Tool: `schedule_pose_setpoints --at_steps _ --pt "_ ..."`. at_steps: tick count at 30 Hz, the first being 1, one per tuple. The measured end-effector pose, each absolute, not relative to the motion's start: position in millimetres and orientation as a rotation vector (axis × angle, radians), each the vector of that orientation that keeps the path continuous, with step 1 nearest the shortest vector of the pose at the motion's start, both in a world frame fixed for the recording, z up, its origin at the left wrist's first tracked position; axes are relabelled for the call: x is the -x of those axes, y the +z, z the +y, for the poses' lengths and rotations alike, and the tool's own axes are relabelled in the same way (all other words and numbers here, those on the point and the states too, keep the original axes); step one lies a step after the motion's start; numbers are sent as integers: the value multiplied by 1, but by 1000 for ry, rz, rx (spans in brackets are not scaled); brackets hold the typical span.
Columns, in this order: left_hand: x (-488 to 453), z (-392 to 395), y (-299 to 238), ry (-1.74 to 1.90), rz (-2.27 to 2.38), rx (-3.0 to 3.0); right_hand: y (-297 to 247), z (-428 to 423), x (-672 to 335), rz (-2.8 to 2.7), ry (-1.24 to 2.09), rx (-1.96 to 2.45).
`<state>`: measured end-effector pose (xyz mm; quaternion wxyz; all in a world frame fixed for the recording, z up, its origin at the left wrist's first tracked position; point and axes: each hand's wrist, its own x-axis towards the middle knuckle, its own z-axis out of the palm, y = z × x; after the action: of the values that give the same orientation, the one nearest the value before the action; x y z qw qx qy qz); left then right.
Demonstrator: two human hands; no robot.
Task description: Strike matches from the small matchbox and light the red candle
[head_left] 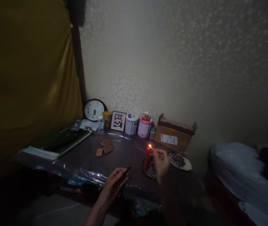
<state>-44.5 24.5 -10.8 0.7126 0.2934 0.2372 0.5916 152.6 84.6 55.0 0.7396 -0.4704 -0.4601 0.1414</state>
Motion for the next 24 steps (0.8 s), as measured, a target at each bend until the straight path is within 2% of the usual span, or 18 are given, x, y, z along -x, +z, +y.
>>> schedule_pose_setpoints --at_steps 24 --pt "45 24 -12 1293 496 -663 55 89 -156 -987 287 1041"
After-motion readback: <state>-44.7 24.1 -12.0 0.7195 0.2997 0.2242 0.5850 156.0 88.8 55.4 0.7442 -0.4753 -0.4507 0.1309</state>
